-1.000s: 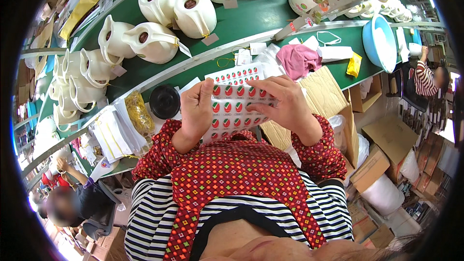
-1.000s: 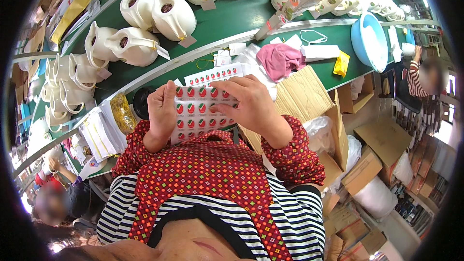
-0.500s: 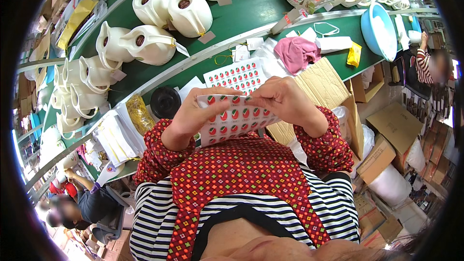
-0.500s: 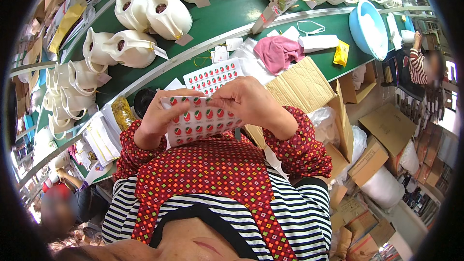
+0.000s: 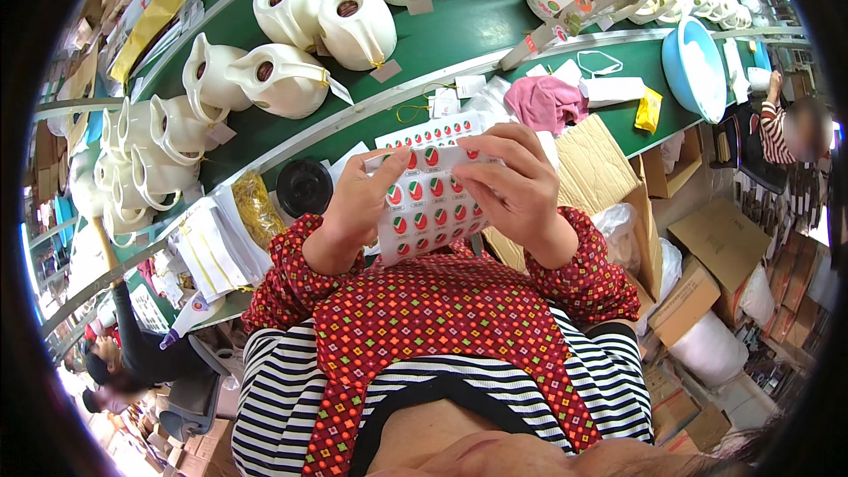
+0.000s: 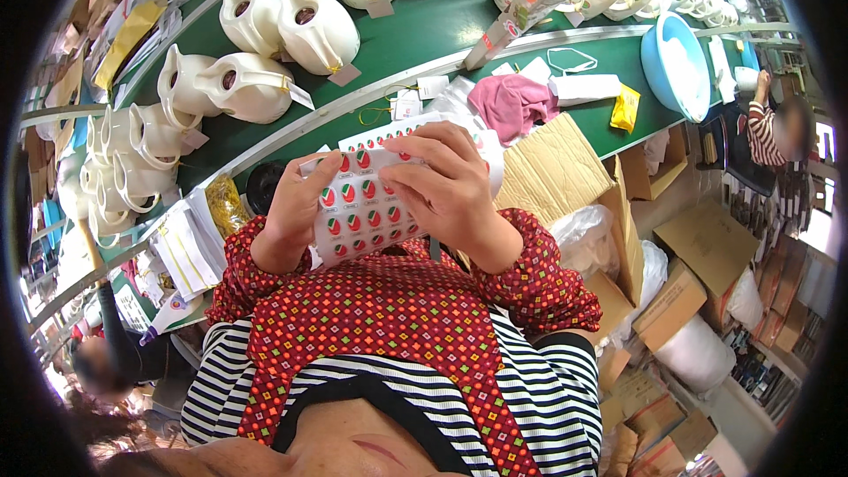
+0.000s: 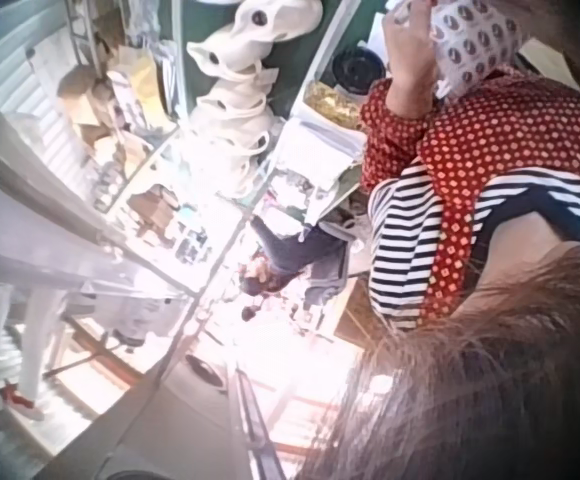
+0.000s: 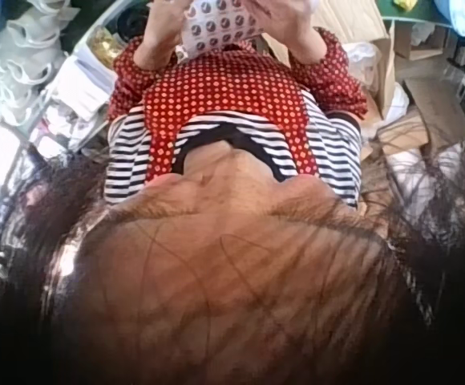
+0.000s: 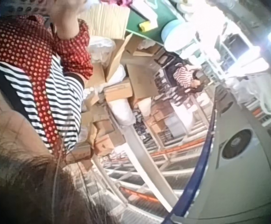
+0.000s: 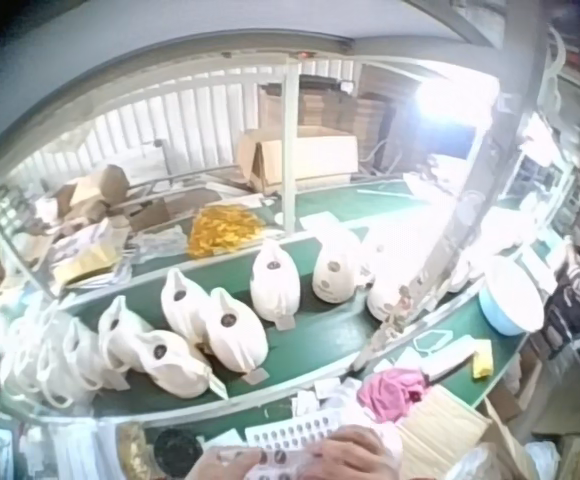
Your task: The person applies small stickers to white plastic kettles on a green workbench, then places lids on the kettles. The person handles sticker sheets, kettles, and lids, and moves a blue basin to access more lids.
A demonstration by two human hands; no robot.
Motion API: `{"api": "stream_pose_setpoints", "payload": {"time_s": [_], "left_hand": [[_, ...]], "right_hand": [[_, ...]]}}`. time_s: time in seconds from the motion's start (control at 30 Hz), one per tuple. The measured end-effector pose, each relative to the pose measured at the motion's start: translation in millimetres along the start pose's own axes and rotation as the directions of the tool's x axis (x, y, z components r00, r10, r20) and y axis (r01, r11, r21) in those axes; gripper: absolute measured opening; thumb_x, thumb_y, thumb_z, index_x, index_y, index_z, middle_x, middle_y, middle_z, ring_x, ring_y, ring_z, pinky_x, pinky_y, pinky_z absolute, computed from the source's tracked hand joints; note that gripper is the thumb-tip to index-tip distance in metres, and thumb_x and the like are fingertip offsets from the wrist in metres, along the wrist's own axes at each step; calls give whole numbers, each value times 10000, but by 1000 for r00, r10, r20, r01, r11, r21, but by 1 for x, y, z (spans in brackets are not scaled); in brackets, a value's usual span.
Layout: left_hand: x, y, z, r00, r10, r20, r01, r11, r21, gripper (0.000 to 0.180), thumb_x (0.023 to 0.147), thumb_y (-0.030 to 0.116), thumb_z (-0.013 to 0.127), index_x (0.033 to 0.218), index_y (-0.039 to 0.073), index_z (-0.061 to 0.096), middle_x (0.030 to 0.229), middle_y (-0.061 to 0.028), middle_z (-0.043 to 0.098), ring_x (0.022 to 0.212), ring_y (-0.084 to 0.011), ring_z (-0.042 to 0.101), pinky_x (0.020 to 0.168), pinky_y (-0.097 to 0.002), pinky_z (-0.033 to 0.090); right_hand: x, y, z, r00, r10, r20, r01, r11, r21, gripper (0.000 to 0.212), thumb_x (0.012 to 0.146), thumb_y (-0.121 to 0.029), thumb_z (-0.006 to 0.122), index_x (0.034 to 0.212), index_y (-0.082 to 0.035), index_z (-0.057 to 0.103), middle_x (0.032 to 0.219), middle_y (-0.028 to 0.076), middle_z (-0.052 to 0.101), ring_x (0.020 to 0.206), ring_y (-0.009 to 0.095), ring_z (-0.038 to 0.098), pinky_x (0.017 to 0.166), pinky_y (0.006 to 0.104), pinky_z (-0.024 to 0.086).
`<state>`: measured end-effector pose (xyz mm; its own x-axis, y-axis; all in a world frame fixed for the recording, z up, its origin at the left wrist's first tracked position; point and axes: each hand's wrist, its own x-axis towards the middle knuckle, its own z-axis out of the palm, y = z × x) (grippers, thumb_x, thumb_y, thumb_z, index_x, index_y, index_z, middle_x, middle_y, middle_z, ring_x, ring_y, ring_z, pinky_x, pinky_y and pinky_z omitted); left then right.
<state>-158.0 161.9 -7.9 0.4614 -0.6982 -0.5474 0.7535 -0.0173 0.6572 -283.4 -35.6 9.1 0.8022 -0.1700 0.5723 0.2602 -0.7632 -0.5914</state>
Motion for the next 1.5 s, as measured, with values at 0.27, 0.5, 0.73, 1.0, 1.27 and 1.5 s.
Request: {"api": "stream_pose_setpoints", "payload": {"time_s": [0.27, 0.5, 0.73, 1.0, 1.27, 1.5], "left_hand": [[1, -8, 0, 995, 94, 22, -96, 987, 131, 348, 1064, 259, 666, 1188, -62, 719, 1016, -114, 773, 824, -147, 731, 707, -303, 598], [0, -14, 4, 992, 117, -36, -116, 993, 33, 341, 1076, 260, 642, 1150, -63, 725, 979, -115, 770, 798, -144, 721, 687, -297, 591], [9, -22, 4, 983, 132, -131, -128, 991, 36, 363, 1093, 283, 612, 1140, -60, 722, 973, -116, 763, 799, -139, 702, 700, -297, 577], [10, -18, -5, 988, 96, 119, -134, 922, 365, 544, 1149, 411, 446, 1150, -71, 698, 1002, -87, 750, 916, -96, 646, 799, -291, 543], [6, -18, 6, 974, 204, 95, -225, 895, 384, 528, 1155, 391, 430, 1090, -36, 735, 940, -37, 740, 808, -63, 608, 728, -257, 507], [9, -21, 3, 969, 233, 86, -247, 869, 428, 529, 1160, 387, 426, 1060, -32, 732, 887, -20, 727, 787, -45, 582, 683, -255, 490]], "right_hand": [[13, -6, 14, 997, 66, 31, -65, 997, -36, 455, 794, -31, 813, 1242, -51, 734, 987, 43, 749, 923, 244, 679, 881, 419, 521], [4, -8, 25, 996, -90, -18, 86, 983, -161, 452, 790, 15, 817, 1232, -27, 733, 1008, 40, 780, 902, 219, 696, 912, 425, 516], [0, -17, 31, 988, 122, -98, -114, 990, 84, 540, 765, 53, 807, 1288, -2, 680, 926, 42, 748, 927, 252, 669, 918, 410, 504], [7, -17, 23, 990, 134, 35, -138, 975, 172, 787, 815, 78, 745, 1522, -2, 409, 1339, 169, 702, 1111, 281, 732, 1122, 467, 429], [-3, -7, 38, 997, -67, -34, 68, 997, 46, 713, 834, 116, 749, 1479, -4, 470, 1307, 176, 707, 1148, 308, 730, 1135, 532, 452], [-11, -13, 42, 998, -61, -26, 61, 998, 13, 721, 850, 99, 762, 1489, 6, 441, 1241, 201, 727, 1188, 369, 710, 1133, 534, 449]]}}
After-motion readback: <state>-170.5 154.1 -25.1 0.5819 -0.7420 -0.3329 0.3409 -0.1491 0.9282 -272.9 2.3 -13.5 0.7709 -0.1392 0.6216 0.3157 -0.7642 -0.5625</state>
